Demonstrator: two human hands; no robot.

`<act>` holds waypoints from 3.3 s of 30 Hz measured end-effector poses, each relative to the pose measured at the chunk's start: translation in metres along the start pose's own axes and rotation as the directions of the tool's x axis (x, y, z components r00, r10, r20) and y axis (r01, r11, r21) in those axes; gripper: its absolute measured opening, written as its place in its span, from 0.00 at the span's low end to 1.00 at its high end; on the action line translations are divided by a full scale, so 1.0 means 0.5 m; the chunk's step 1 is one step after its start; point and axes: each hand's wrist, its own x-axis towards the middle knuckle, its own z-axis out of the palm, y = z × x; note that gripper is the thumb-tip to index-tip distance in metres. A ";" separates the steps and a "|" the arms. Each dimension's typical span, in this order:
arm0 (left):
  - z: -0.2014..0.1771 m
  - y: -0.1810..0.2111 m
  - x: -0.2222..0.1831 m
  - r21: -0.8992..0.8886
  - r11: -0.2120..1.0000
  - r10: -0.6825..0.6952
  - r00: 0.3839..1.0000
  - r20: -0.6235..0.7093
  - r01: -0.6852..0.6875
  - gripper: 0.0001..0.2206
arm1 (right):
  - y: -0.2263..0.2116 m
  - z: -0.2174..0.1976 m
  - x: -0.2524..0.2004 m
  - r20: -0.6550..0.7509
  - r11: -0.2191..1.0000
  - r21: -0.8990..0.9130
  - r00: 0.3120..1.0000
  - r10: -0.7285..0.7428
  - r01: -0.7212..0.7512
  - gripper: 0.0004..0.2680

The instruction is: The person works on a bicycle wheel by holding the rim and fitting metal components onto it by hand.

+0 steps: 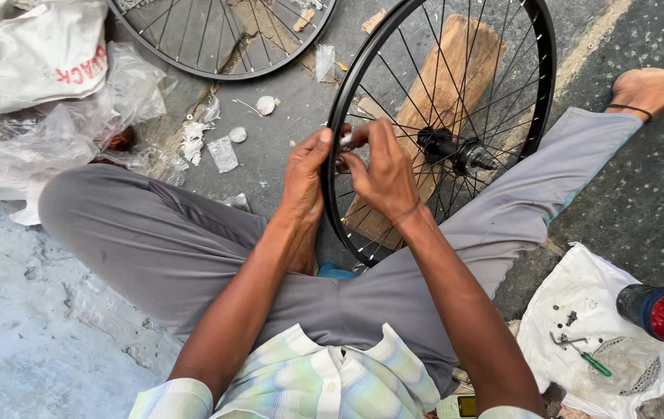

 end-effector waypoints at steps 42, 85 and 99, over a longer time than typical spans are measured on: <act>-0.008 -0.055 -0.033 0.067 0.997 0.060 0.984 -0.169 -0.049 0.20 | -0.057 -0.054 0.005 0.256 0.987 -0.157 0.965 0.052 -0.012 0.15; 0.025 -0.035 -0.040 0.084 0.995 -0.026 0.939 -0.342 0.059 0.20 | -0.074 -0.012 0.011 -0.007 0.967 -0.145 0.978 0.209 -0.208 0.13; 0.017 -0.024 -0.032 0.095 0.995 0.055 0.983 -0.177 -0.039 0.20 | -0.108 0.016 -0.055 -0.264 0.987 -0.127 0.956 -0.126 0.095 0.10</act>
